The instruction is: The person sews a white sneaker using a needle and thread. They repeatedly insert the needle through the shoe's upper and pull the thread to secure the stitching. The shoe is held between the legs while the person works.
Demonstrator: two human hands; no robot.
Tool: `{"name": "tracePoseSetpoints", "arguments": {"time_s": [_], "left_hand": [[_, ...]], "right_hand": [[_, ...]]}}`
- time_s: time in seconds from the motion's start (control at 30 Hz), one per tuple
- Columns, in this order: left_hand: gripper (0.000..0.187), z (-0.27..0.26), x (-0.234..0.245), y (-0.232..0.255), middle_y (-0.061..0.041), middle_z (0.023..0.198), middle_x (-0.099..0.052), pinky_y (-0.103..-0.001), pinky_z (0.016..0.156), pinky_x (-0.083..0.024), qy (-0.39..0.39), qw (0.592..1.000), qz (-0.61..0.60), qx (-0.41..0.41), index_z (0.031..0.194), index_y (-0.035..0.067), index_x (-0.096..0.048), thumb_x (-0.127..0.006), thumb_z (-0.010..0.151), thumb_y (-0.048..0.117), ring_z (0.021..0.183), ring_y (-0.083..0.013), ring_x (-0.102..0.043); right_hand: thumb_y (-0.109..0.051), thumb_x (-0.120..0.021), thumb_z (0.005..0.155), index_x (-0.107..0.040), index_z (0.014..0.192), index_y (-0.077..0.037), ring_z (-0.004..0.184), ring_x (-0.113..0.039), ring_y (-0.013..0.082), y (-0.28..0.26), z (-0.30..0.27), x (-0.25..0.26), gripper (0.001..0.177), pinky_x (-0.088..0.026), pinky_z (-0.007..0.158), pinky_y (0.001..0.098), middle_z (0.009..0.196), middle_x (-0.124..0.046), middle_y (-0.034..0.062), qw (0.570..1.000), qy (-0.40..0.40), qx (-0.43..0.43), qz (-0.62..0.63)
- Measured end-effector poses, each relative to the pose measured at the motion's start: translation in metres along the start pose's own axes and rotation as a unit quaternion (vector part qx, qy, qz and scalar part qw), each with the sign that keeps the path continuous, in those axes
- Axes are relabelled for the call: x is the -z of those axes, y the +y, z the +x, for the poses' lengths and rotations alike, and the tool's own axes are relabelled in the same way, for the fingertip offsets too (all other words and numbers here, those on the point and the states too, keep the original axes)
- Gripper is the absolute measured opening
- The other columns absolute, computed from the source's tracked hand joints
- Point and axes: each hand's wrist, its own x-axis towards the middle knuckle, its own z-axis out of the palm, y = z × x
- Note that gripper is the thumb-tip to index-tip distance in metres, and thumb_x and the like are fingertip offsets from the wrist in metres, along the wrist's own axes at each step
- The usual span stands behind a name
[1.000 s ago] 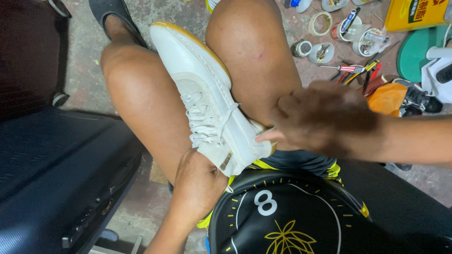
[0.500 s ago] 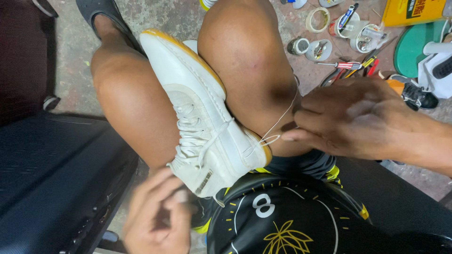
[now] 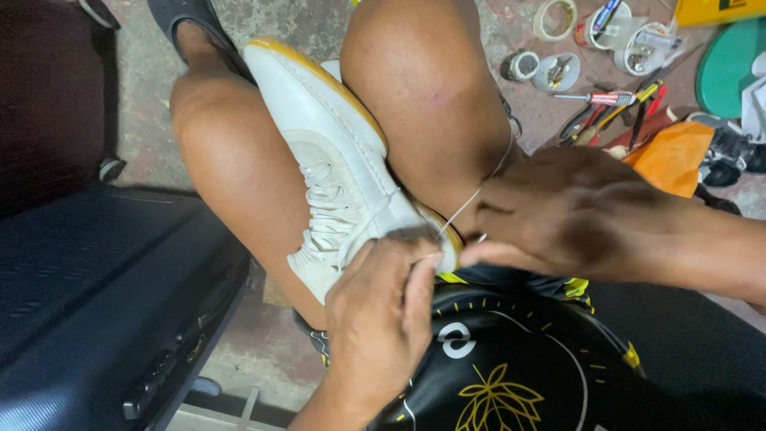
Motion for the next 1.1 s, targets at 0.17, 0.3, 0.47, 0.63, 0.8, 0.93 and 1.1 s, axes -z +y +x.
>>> {"name": "tracePoseSetpoints", "arguments": {"time_s": [0.17,0.3,0.47,0.63,0.8,0.93,1.1], "left_hand": [[0.015,-0.005,0.005,-0.004,-0.010,0.093,-0.068,-0.034,0.078,-0.050,0.067,0.997,0.029,-0.018,0.110,0.007,-0.066,-0.071,0.097,0.004,0.086,-0.0264,-0.064],[0.030,-0.013,0.019,-0.004,-0.007,0.077,-0.062,-0.026,0.065,-0.050,0.032,0.981,-0.135,0.137,0.123,0.004,-0.066,-0.070,0.093,0.001,0.067,-0.0113,-0.060],[0.051,-0.010,0.030,-0.004,-0.006,0.090,-0.076,-0.025,0.071,-0.057,-0.057,0.928,-0.322,0.179,0.144,0.007,-0.053,-0.055,0.094,-0.005,0.071,-0.0109,-0.067],[0.067,0.000,0.017,-0.002,-0.005,0.088,-0.070,-0.027,0.062,-0.054,-0.088,0.989,-0.096,0.070,0.147,0.012,-0.054,-0.079,0.086,0.006,0.060,-0.0138,-0.061],[0.087,0.001,0.010,0.000,-0.007,0.099,-0.066,-0.028,0.059,-0.052,-0.056,0.997,-0.032,0.033,0.150,0.009,-0.046,-0.092,0.077,0.018,0.062,-0.0155,-0.057],[0.095,-0.003,0.010,-0.002,-0.008,0.103,-0.065,-0.026,0.054,-0.052,-0.035,0.998,-0.036,0.038,0.154,0.006,-0.040,-0.092,0.074,0.016,0.060,-0.0117,-0.056],[0.101,-0.005,0.011,-0.002,-0.005,0.087,-0.057,-0.027,0.052,-0.049,-0.039,0.996,-0.046,0.067,0.155,0.005,-0.039,-0.095,0.073,0.020,0.057,-0.0117,-0.051]], "right_hand": [[-0.036,-0.074,0.088,-0.070,0.102,-0.002,0.079,-0.067,0.0210,0.001,0.006,-0.017,0.037,-0.054,0.066,0.0355,0.097,-0.060,0.0073,0.985,0.115,0.109,0.068],[-0.020,-0.075,0.087,-0.064,0.086,-0.005,0.074,-0.066,0.0179,0.007,-0.002,-0.030,0.019,-0.053,0.064,0.0357,0.098,-0.062,0.0068,0.994,0.086,0.039,0.058],[-0.022,-0.075,0.091,-0.069,0.089,-0.011,0.057,-0.055,0.0095,0.010,-0.022,-0.017,0.013,-0.045,0.054,0.0295,0.068,-0.056,-0.0018,0.962,-0.033,-0.024,0.269],[-0.021,-0.076,0.094,-0.070,0.089,-0.013,0.045,-0.051,0.0038,-0.005,-0.019,0.009,0.011,-0.036,0.045,0.0255,0.061,-0.061,-0.0071,0.900,-0.042,-0.046,0.431],[-0.028,-0.082,0.082,-0.072,0.094,-0.011,0.044,-0.051,0.0085,-0.008,-0.004,-0.024,0.023,-0.041,0.043,0.0305,0.054,-0.050,-0.0027,0.947,-0.010,-0.088,0.308],[-0.021,-0.069,0.093,-0.068,0.096,-0.013,0.066,-0.060,0.0148,-0.004,0.004,-0.054,0.009,-0.048,0.056,0.0338,0.080,-0.060,0.0003,0.981,0.129,0.067,0.127],[-0.018,-0.065,0.103,-0.073,0.114,-0.011,0.055,-0.054,0.0127,0.034,-0.007,-0.014,0.016,-0.040,0.041,0.0295,0.102,-0.073,0.0101,0.990,0.078,-0.105,-0.052]]}}
